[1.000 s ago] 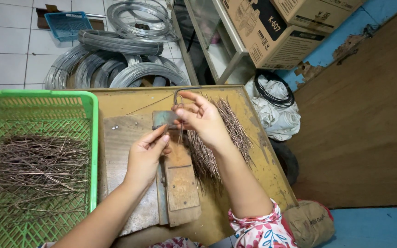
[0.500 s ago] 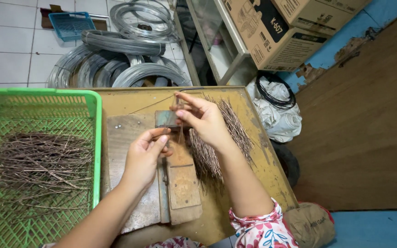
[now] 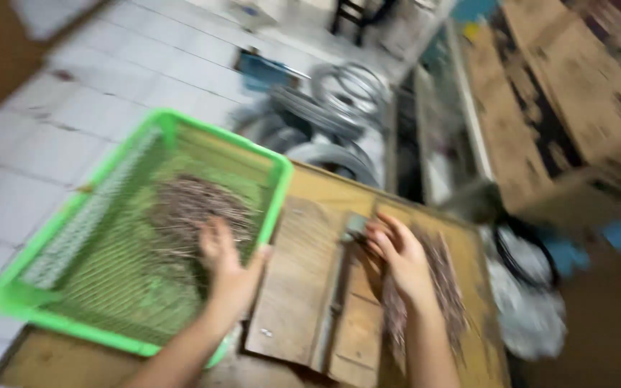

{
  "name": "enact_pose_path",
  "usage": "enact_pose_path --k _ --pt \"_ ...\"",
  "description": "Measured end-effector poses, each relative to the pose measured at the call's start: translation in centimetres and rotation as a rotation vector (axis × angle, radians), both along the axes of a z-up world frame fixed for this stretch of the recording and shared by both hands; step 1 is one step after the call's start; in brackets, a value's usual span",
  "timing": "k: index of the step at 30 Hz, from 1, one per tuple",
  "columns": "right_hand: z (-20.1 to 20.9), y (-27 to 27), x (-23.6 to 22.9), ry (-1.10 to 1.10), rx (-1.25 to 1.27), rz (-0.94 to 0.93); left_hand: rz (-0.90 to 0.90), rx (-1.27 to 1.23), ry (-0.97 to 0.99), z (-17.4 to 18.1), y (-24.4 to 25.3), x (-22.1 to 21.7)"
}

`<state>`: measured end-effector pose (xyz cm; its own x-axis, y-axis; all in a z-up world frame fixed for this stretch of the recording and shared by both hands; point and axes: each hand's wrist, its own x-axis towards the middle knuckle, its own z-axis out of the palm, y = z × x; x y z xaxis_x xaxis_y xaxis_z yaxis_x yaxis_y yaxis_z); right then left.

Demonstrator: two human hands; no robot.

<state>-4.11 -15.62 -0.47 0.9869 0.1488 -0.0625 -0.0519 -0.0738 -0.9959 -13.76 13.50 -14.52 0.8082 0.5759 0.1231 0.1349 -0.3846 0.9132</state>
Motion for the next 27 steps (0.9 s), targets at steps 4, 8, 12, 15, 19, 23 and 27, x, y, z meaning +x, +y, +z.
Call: enact_pose_path --k 4,8,12,15,19,23,27 --pt "0.6 1.4 -0.8 0.024 0.041 -0.02 -0.012 -0.148 -0.102 3.3 -2.3 -0.4" --pt "3.4 2.2 -2.7 0.033 -0.179 -0.269 -0.324 -0.498 0.313 12.3 -3.2 -2.2" --pt "-4.8 -6.7 3.8 -0.354 -0.383 -0.471 -0.394 -0.102 -0.037 3.9 -7.2 0.7" --pt "-9.6 -13.0 9.1 0.107 -0.671 -0.471 -0.651 -0.107 0.235 10.6 -8.1 0.1" --pt "-10.5 -11.0 8.2 0.38 -0.14 -0.368 -0.808 -0.068 0.199 11.2 -12.0 2.7" --pt "-8.5 -7.3 5.6 0.312 -0.118 -0.334 -0.771 0.068 0.134 10.6 -15.5 4.4" --pt "-16.2 -11.5 7.8 0.162 -0.172 -0.45 -0.62 0.055 0.06 8.1 -17.5 4.7"
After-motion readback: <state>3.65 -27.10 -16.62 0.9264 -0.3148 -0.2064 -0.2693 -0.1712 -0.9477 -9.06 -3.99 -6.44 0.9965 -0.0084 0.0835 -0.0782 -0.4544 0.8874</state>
